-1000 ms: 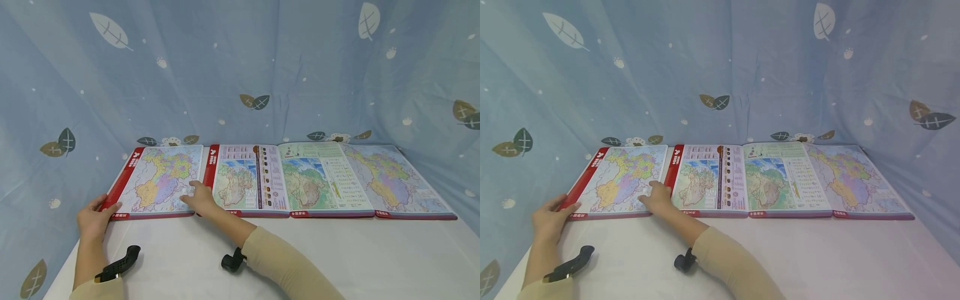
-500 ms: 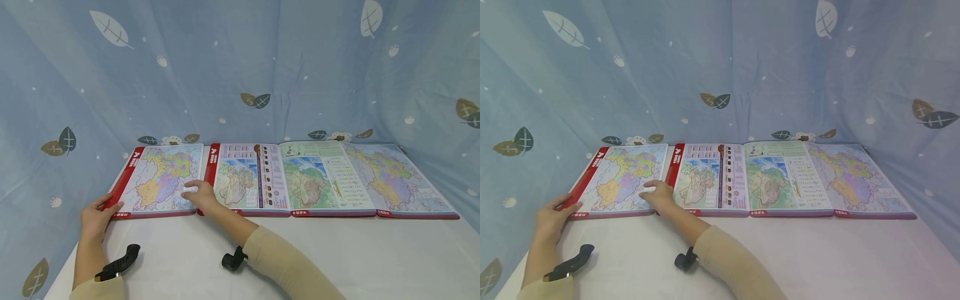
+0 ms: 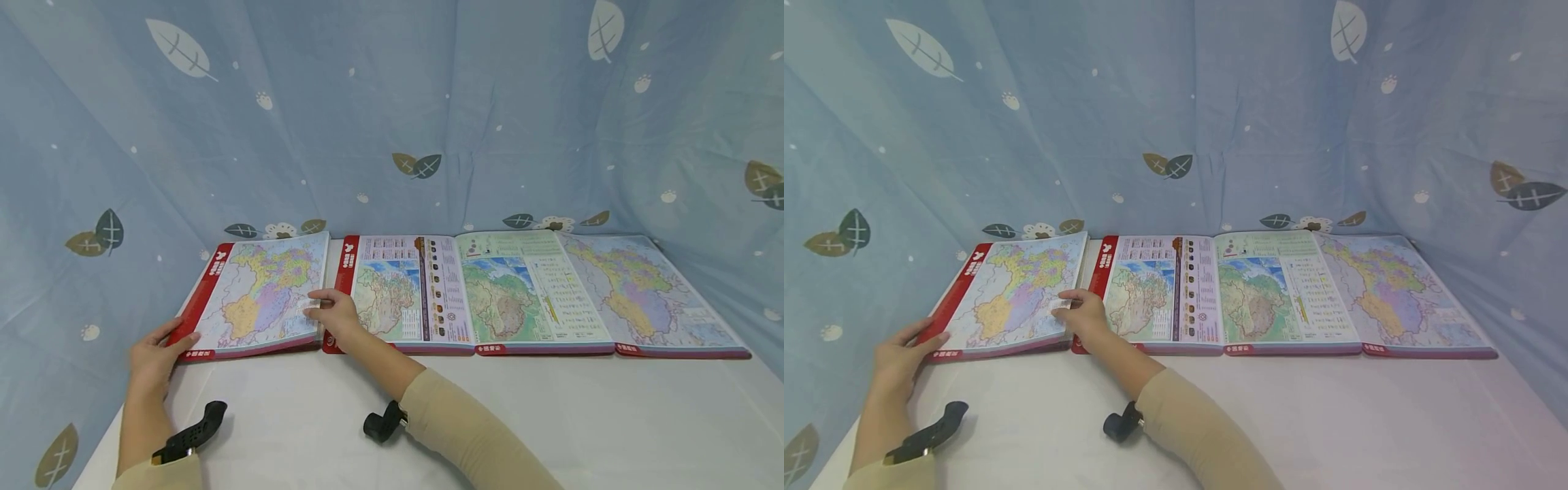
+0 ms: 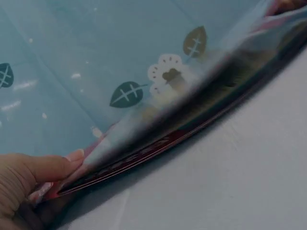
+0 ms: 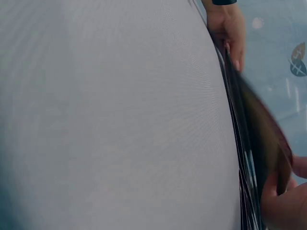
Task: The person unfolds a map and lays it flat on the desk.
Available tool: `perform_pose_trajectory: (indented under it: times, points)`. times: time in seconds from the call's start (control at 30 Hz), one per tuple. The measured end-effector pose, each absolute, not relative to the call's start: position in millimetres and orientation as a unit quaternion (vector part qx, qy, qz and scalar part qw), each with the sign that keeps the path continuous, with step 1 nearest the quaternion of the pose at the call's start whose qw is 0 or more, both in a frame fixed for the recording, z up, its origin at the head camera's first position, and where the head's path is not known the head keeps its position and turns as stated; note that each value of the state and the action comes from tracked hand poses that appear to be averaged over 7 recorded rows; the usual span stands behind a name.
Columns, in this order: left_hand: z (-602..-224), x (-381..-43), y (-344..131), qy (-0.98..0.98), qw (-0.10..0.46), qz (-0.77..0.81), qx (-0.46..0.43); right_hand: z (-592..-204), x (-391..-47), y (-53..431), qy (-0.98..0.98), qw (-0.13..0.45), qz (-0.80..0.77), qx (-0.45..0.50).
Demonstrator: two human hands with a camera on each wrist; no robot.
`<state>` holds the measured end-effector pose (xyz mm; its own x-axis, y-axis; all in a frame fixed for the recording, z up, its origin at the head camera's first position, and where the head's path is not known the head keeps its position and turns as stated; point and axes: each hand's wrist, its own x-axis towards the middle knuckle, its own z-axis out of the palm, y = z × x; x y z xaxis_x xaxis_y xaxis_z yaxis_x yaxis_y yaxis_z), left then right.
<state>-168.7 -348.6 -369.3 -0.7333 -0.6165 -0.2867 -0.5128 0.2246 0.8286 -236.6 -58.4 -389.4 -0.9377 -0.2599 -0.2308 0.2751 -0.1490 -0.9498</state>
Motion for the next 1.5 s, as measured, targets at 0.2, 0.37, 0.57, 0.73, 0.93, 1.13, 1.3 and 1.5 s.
perform_pose_trajectory:
  times: [0.2,0.37,0.57,0.73,0.93,1.13,1.3,1.5]
  points:
    - [-367,-163,-349,-0.719,0.056,-0.601,0.345,-394,-235,-60,0.637,0.218,-0.738,-0.042]
    - [-368,-155,-350,-0.703,0.006,-0.671,0.236,-399,-230,-61,0.694,0.227,-0.676,-0.1]
    - [-368,-148,-354,-0.717,-0.049,-0.67,0.188,-401,-227,-63,0.731,0.211,-0.635,-0.132]
    - [-366,-144,-359,-0.72,-0.088,-0.662,0.189,-399,-224,-66,0.753,0.206,-0.609,-0.139]
    - [-367,-144,-358,-0.697,-0.063,-0.689,0.185,-396,-222,-64,0.754,0.197,-0.613,-0.132]
    - [-367,-144,-356,-0.651,-0.011,-0.743,0.155,-392,-218,-61,0.762,0.151,-0.61,-0.158]
    - [-366,-146,-353,-0.654,0.021,-0.742,0.145,-387,-215,-60,0.759,0.113,-0.62,-0.161]
    - [-361,-150,-349,-0.629,0.037,-0.765,0.132,-381,-212,-58,0.753,0.092,-0.633,-0.154]
